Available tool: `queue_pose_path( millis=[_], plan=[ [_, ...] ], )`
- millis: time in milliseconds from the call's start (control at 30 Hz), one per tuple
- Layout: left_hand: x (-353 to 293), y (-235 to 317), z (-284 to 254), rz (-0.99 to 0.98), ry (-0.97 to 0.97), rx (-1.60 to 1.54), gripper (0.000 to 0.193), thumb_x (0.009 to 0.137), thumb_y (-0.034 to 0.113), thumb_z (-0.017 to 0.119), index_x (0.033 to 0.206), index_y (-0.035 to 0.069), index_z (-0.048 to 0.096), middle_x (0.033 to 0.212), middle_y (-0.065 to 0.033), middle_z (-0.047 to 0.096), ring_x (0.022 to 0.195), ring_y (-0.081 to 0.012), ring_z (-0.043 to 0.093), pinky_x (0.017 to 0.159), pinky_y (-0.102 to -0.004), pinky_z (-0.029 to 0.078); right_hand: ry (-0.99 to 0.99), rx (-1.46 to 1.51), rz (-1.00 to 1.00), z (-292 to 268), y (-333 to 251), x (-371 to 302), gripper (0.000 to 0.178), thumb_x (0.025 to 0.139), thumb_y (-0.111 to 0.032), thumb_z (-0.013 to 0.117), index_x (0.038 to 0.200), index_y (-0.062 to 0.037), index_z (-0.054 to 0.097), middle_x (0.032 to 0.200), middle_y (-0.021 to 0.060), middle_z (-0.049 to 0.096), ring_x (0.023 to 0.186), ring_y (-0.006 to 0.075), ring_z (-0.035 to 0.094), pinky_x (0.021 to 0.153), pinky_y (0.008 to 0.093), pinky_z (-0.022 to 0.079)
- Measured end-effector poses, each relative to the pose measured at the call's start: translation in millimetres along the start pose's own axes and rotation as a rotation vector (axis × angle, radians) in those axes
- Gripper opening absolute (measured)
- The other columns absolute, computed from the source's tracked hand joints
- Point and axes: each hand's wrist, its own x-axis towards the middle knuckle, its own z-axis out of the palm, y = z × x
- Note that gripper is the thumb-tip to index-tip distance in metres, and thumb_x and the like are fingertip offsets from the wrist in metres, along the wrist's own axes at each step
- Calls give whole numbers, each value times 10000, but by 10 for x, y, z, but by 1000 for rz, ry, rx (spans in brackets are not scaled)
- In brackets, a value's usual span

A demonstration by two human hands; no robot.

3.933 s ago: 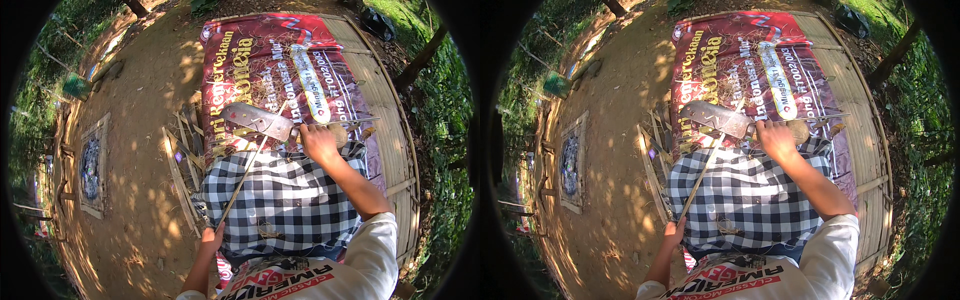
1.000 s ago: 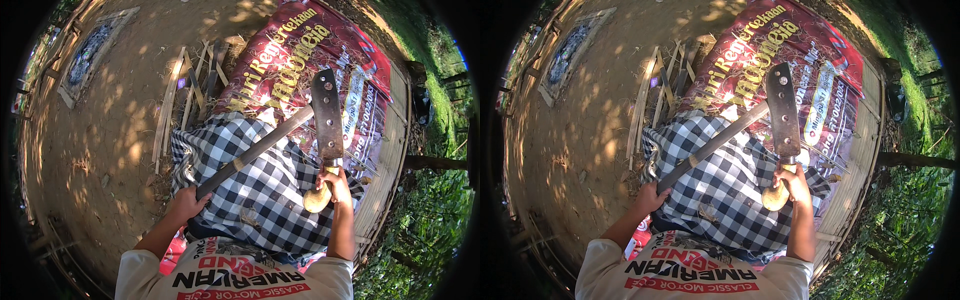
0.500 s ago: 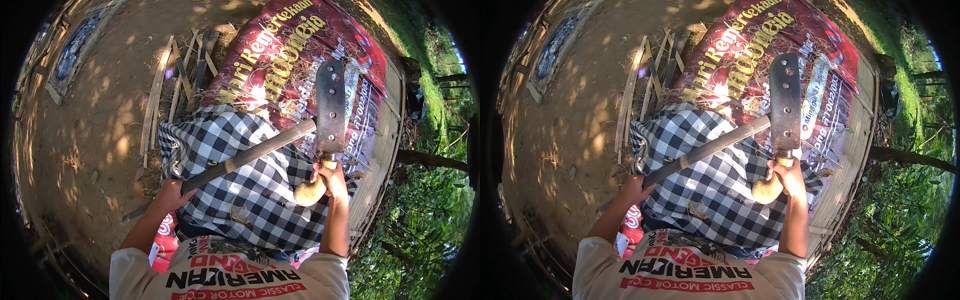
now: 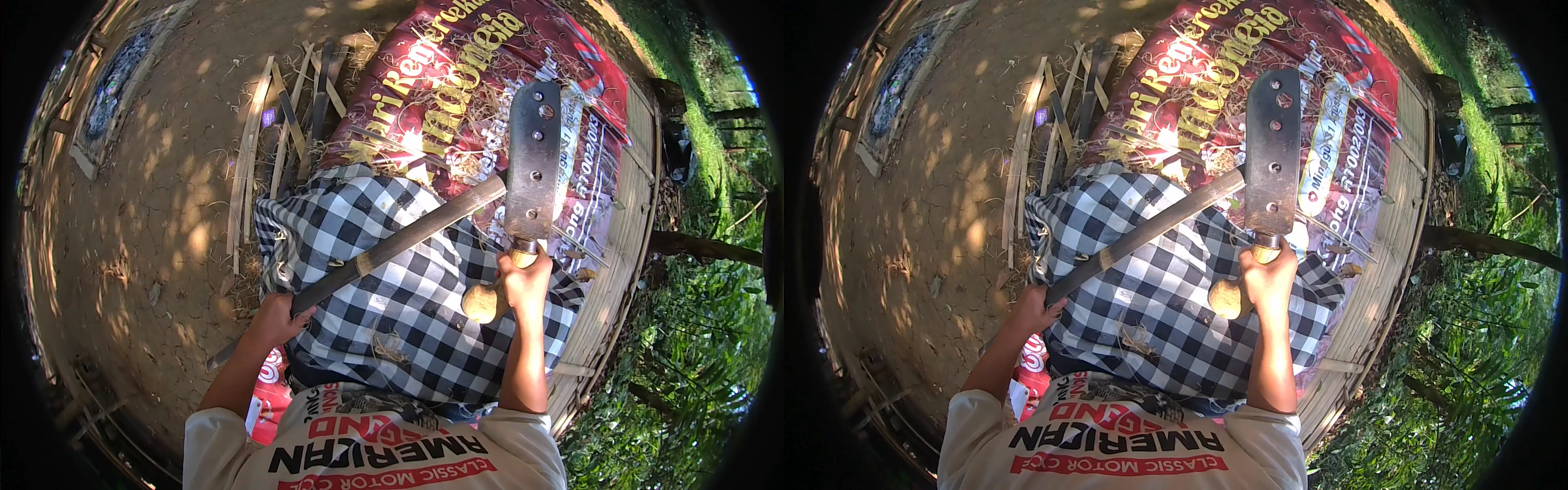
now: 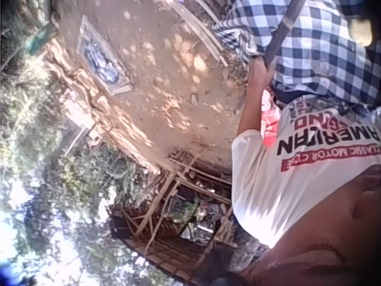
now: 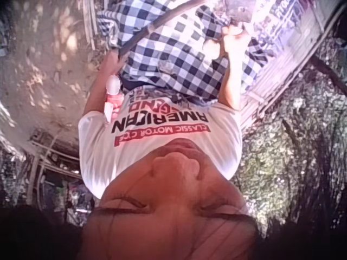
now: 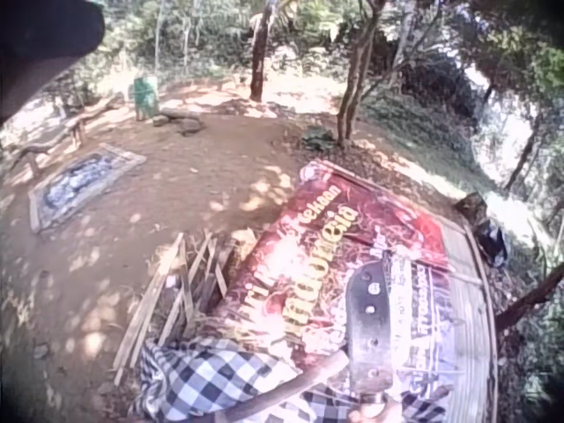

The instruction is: The person shaves a piece of bamboo by hand using a cleaver-like knife, repeatedly sliding the blade along the length of the wood to strip away material.

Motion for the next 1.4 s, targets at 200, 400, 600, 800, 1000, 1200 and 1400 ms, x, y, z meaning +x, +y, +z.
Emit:
queue_pose_path(
  millis=[200,400,600,800,1000,1200,1400],
  plan=[
    [4,-36,-8,-12,-20,42,363,762,295,730,717,-44,609,625,-246,581,624,-408,621,547,-430,480,-56,86,47,-44,-16,-133,189,712,-7,631,868,60,549,614,70,589,512,138,579,493,284,471],
    [12,39,-43,-7,-13,58,371,770,309,718,716,-39,600,632,-240,583,632,-415,615,548,-438,478,-111,50,-4,-281,-54,54,164,715,7,621,861,53,563,617,62,588,504,126,573,473,273,458],
    [1,-51,43,-15,-7,34,365,766,311,724,717,-32,608,629,-227,587,629,-401,622,544,-432,479,-98,-50,-20,-35,120,-24,175,679,-20,636,819,58,564,628,86,596,528,136,567,500,293,450],
    [-11,-8,25,19,34,16,381,778,319,720,711,-38,605,605,-230,579,614,-409,619,535,-429,478,-172,40,10,-266,-74,53,108,699,13,602,796,41,564,592,45,569,522,116,562,487,264,441],
    [-30,-99,72,-34,32,81,392,782,324,719,700,-41,599,600,-231,575,607,-424,612,529,-432,473,-333,-115,-171,103,160,-215,172,646,23,635,808,47,583,615,77,591,535,137,571,514,292,452],
    [-50,-31,101,10,61,61,432,787,352,712,691,-51,587,589,-245,564,617,-433,610,535,-440,475,-130,-174,-49,90,-244,-103,284,649,-31,648,914,64,611,722,181,656,671,255,666,669,342,512],
    [-68,42,41,-35,35,147,418,797,343,701,702,-48,588,612,-252,570,630,-437,607,547,-452,476,-61,-236,-85,208,-54,-173,310,638,-68,656,908,73,598,715,191,647,675,258,663,681,356,511]
  ],
)
